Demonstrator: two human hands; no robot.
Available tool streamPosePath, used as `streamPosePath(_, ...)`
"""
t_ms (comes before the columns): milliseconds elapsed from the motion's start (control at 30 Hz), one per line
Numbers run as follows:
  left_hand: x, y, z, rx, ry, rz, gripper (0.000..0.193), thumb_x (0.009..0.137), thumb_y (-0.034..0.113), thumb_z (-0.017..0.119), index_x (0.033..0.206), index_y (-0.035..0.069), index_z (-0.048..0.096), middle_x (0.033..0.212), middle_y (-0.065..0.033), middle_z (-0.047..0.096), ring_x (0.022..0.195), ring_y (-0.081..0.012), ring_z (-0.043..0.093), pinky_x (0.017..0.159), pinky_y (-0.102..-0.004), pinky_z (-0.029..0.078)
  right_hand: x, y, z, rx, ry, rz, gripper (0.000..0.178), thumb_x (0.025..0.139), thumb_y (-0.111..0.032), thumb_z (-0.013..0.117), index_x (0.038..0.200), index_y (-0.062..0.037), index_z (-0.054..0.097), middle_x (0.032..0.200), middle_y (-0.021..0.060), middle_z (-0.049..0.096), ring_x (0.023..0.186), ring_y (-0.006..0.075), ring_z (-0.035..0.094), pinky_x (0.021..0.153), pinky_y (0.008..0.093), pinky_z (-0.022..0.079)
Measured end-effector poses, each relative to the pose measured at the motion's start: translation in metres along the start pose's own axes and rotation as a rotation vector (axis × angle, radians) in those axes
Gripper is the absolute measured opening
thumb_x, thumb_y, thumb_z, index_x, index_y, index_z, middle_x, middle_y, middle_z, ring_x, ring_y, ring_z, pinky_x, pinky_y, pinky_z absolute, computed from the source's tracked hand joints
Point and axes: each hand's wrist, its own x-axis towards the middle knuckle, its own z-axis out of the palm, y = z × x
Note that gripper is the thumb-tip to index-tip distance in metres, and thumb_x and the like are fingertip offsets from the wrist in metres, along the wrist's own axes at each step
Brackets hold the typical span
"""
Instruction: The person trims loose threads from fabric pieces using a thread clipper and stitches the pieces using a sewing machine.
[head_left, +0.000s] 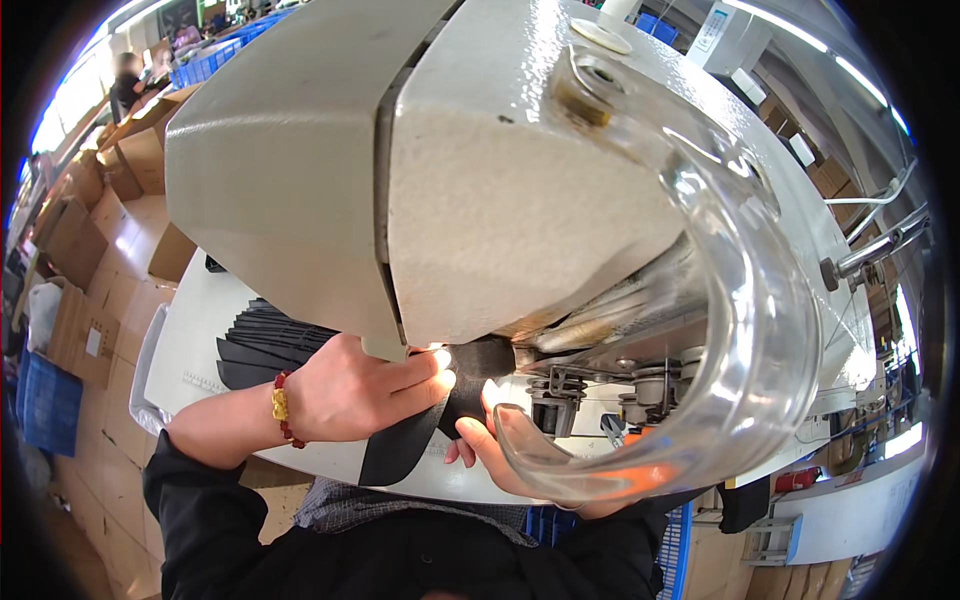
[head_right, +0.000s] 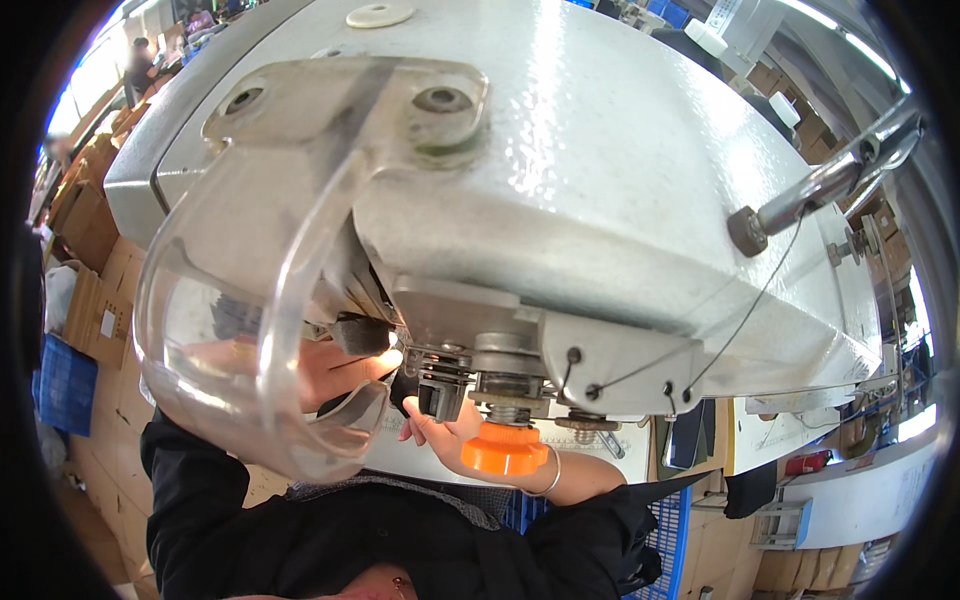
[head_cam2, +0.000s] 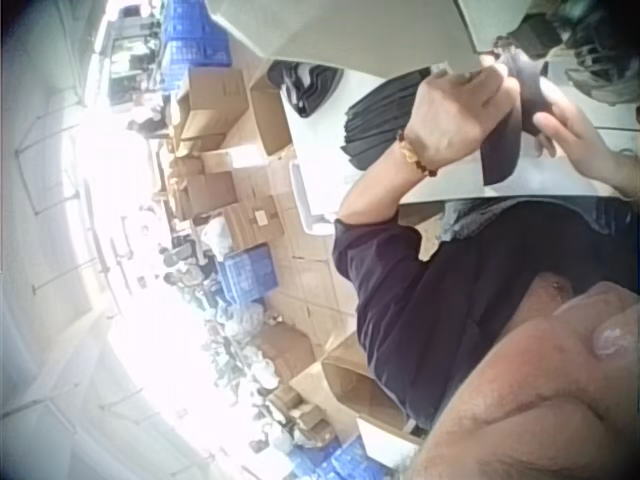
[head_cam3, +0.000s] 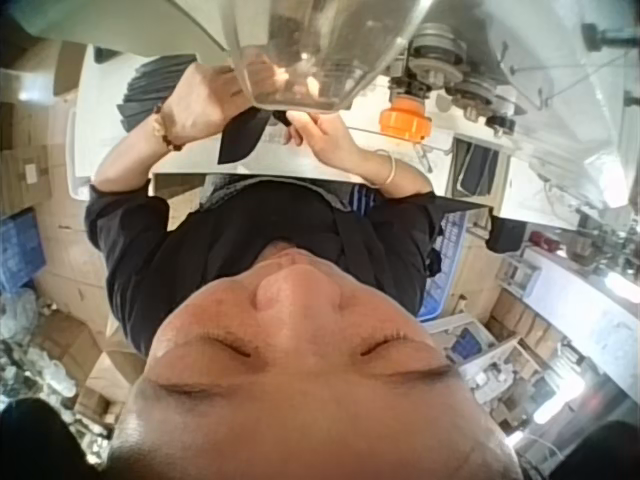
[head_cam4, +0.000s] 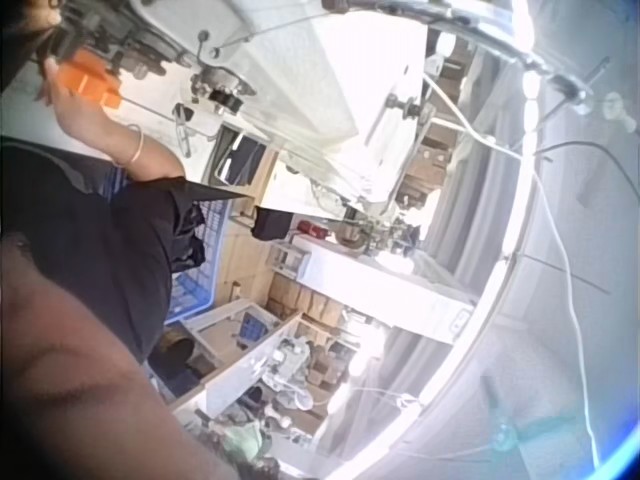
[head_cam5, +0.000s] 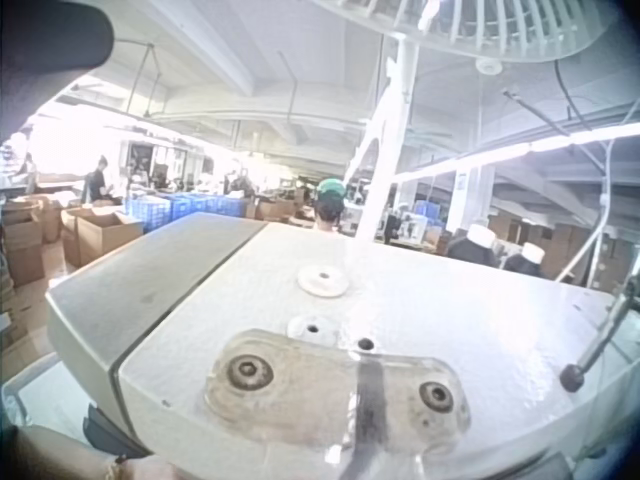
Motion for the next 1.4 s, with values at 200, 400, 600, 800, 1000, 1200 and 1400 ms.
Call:
streamPosePath(200,0.007,-0.005,-0.004,0.067,0.038,0.047,0.019,0.071,0.012,0.063,0.089,0.006,0.062,0.092,-0.0035,0.058,0.087,-0.0229,0.059,0.067,-0.0385,0.050,0.000,0.001,-0.002,0.014,-0.011,0.106,0.026,0.099,-0.023,0.043,0.089,0.0012,0.041,0.062,0.0039,0.049,0.073,0.0163,0.062,0.065,0.0288,0.048)
streamPosePath(400,0.004,-0.005,0.004,-0.091,0.068,-0.108,0.016,0.074,0.012,0.062,0.088,0.007,0.063,0.092,-0.0039,0.060,0.085,-0.0243,0.060,0.065,-0.0382,0.049,0.003,0.006,-0.003,0.083,-0.013,0.143,0.024,0.097,-0.022,0.046,0.092,0.0012,0.044,0.065,0.0046,0.052,0.074,0.0170,0.062,0.067,0.0308,0.049)
streamPosePath(600,0.010,-0.004,0.004,-0.292,0.044,-0.401,0.016,0.082,0.015,0.061,0.094,0.005,0.064,0.087,-0.0092,0.063,0.077,-0.0285,0.061,0.066,-0.0382,0.049,0.003,0.039,-0.011,0.293,-0.015,0.042,0.018,0.085,-0.011,0.055,0.092,0.0015,0.066,0.089,0.0176,0.064,0.077,0.0301,0.062,0.070,0.0438,0.049)
streamPosePath(800,0.008,-0.008,0.010,-0.389,0.113,-0.454,0.018,0.082,0.016,0.063,0.097,0.006,0.065,0.090,-0.0098,0.064,0.079,-0.0291,0.061,0.067,-0.0387,0.049,0.007,0.033,-0.019,-0.091,0.082,-0.202,0.018,0.085,-0.012,0.055,0.090,0.0015,0.065,0.087,0.0179,0.064,0.077,0.0302,0.062,0.070,0.0438,0.049)
streamPosePath(1000,0.000,-0.015,0.016,-0.159,0.098,-0.259,0.016,0.080,0.011,0.064,0.095,0.008,0.066,0.092,-0.0085,0.063,0.080,-0.0274,0.061,0.068,-0.0379,0.049,0.014,0.029,-0.025,-0.465,0.176,-0.445,0.017,0.085,-0.013,0.056,0.088,0.0015,0.065,0.086,0.0181,0.063,0.078,0.0303,0.062,0.071,0.0438,0.048)
streamPosePath(1200,-0.001,-0.012,0.014,-0.166,0.163,-0.183,0.019,0.075,0.007,0.065,0.094,0.010,0.066,0.096,-0.0081,0.062,0.085,-0.0289,0.061,0.071,-0.0393,0.048,0.010,0.041,-0.056,-0.964,0.319,-0.747,0.021,0.083,-0.018,0.061,0.088,0.0014,0.064,0.087,0.0188,0.063,0.081,0.0307,0.062,0.075,0.0441,0.048)
streamPosePath(1400,-0.004,-0.017,0.009,-0.148,0.123,-0.170,0.026,0.071,0.006,0.070,0.097,0.008,0.068,0.100,-0.0103,0.063,0.088,-0.0296,0.061,0.073,-0.0393,0.049,0.004,0.075,-0.078,-1.233,0.365,-0.860,0.026,0.081,-0.021,0.065,0.093,0.0022,0.063,0.093,0.0195,0.062,0.087,0.0312,0.061,0.080,0.0438,0.047)
